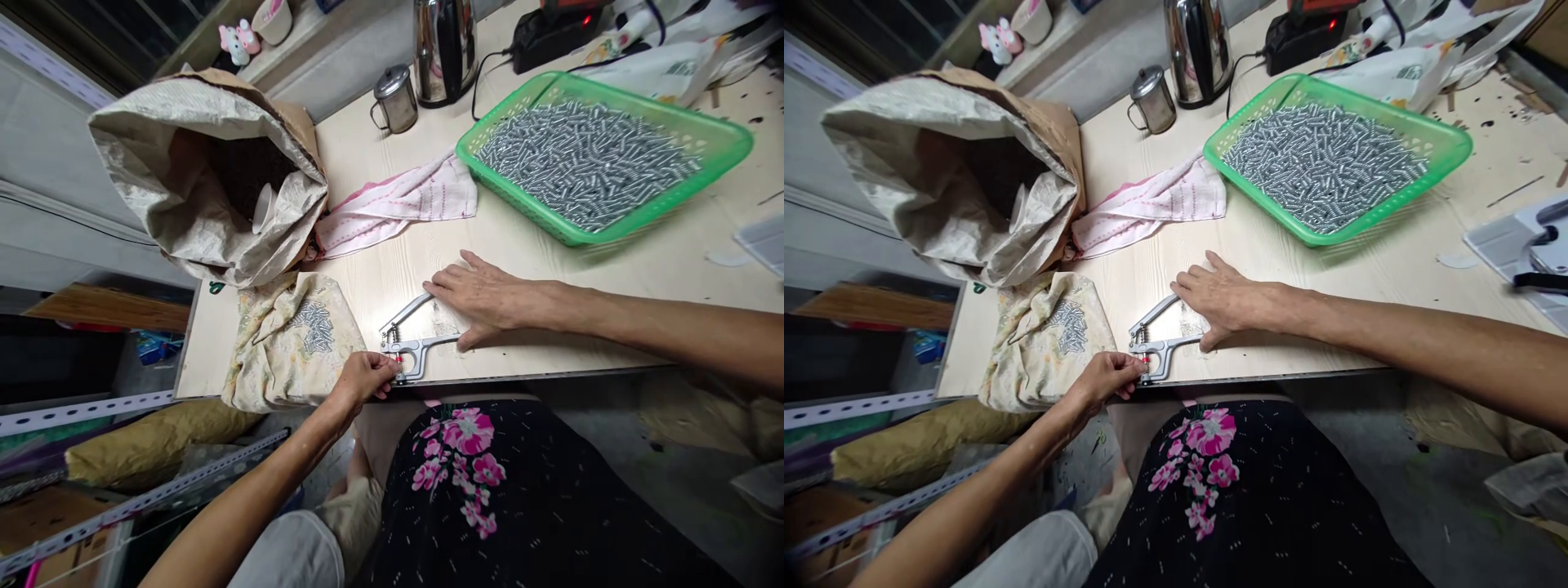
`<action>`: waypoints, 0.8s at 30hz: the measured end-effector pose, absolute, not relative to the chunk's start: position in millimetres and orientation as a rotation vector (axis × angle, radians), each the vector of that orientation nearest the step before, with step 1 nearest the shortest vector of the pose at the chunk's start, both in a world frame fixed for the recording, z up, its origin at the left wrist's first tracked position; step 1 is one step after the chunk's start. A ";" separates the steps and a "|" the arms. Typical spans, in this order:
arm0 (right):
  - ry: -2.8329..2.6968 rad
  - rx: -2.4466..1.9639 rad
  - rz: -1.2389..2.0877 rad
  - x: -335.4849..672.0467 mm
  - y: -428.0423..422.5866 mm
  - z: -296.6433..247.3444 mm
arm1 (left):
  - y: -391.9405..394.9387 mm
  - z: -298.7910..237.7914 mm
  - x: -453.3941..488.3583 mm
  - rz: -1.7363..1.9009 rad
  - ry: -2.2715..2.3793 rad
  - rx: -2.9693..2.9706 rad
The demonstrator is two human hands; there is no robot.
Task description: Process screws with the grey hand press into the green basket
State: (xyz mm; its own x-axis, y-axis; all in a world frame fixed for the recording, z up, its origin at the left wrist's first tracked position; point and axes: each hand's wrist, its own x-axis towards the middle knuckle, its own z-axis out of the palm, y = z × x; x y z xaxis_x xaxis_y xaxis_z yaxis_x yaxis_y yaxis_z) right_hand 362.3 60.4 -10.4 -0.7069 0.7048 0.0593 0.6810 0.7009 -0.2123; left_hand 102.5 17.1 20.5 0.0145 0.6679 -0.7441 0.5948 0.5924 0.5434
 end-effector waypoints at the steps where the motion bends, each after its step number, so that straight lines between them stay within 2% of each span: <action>1: -2.781 -1.138 0.252 362.0 59.6 -9.2 | 16.7 20.0 101.4 0.076 1.657 1.064; 4: -2.796 -1.125 0.219 361.6 54.8 -6.5 | 12.9 19.8 97.4 0.023 1.658 1.150; 8: -2.784 -1.142 0.257 360.9 43.5 -1.3 | 7.2 23.0 105.5 0.147 1.704 1.861; 10: -2.768 -1.163 0.290 360.2 38.3 1.2 | 9.7 22.1 119.0 0.251 1.538 2.246; 13: -2.726 -1.202 0.289 359.0 33.8 2.6 | 22.1 14.3 141.6 0.217 1.189 2.540; 19: -2.651 -1.439 0.362 356.8 33.8 1.2 | 45.5 1.6 154.4 0.040 1.075 2.580; 24: -2.642 -1.362 0.561 356.4 33.4 -1.1 | 42.6 1.2 152.7 0.086 1.101 2.499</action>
